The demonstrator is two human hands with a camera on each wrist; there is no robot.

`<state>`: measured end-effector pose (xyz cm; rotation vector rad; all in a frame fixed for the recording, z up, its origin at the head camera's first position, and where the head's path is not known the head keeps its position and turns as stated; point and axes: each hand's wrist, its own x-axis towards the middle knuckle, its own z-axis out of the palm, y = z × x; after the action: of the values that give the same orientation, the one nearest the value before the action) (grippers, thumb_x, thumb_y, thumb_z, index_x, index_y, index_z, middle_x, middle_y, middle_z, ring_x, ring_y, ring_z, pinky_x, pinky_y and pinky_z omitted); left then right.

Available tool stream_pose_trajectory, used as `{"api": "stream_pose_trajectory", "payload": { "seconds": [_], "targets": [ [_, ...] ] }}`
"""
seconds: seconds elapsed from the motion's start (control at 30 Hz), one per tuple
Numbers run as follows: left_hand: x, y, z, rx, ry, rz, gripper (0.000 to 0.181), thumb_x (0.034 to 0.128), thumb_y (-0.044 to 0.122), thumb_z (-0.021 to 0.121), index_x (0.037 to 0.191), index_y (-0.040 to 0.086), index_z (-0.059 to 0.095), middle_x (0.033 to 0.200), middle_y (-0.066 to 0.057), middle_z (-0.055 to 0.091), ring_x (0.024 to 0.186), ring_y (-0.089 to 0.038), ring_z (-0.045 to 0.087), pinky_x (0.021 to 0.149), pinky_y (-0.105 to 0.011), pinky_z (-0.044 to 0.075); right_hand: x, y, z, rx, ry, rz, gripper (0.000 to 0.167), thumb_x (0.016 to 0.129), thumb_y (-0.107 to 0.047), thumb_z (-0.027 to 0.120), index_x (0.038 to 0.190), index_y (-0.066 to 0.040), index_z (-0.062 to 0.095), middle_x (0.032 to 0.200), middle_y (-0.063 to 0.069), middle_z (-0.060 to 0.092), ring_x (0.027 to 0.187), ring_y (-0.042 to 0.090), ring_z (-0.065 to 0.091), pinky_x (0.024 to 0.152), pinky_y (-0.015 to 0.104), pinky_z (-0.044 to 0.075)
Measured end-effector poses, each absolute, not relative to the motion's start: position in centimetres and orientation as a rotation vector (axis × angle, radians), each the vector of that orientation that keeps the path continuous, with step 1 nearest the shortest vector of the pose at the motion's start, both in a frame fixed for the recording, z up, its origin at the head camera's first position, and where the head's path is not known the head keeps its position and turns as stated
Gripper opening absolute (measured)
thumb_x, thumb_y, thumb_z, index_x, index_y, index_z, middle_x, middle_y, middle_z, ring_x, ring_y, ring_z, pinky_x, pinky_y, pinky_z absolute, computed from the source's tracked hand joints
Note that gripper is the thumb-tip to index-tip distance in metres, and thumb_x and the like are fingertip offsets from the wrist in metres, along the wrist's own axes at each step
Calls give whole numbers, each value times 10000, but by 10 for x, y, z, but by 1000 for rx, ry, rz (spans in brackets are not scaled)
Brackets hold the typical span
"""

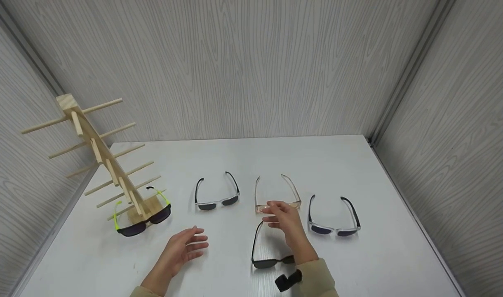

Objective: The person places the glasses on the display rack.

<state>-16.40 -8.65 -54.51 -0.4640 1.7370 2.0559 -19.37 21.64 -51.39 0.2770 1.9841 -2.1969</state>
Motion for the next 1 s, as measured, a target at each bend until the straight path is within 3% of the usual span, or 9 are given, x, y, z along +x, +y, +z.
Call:
{"api": "stream_pose_trajectory", "payload": {
  "seconds": [0.3,0.6,1.0],
  "targets": [
    [-165,-71,-545,-414,1737,2037,477,963,379,487,1238,-10,497,1059,-146,629,913,-244,646,745,-364,540,-182,245,-517,388,2060,-2177,477,929,-332,573,1247,18,512,1051,133,655,926,264,648,721,319,519],
    [-167,-48,-546,-367,1735,2007,438,960,364,498,1205,2,528,1024,-125,638,880,-225,651,721,-357,545,-166,270,-518,448,2178,-2097,523,937,-370,545,1292,8,479,1083,131,648,945,258,640,796,350,514],
    [-158,-18,-556,-257,1764,1929,450,936,355,542,1172,-28,553,984,-112,638,848,-221,648,682,-355,548,-145,298,-529,571,2222,-2061,510,952,-358,523,1286,24,478,1044,93,663,907,224,650,779,343,521]
  ]
}}
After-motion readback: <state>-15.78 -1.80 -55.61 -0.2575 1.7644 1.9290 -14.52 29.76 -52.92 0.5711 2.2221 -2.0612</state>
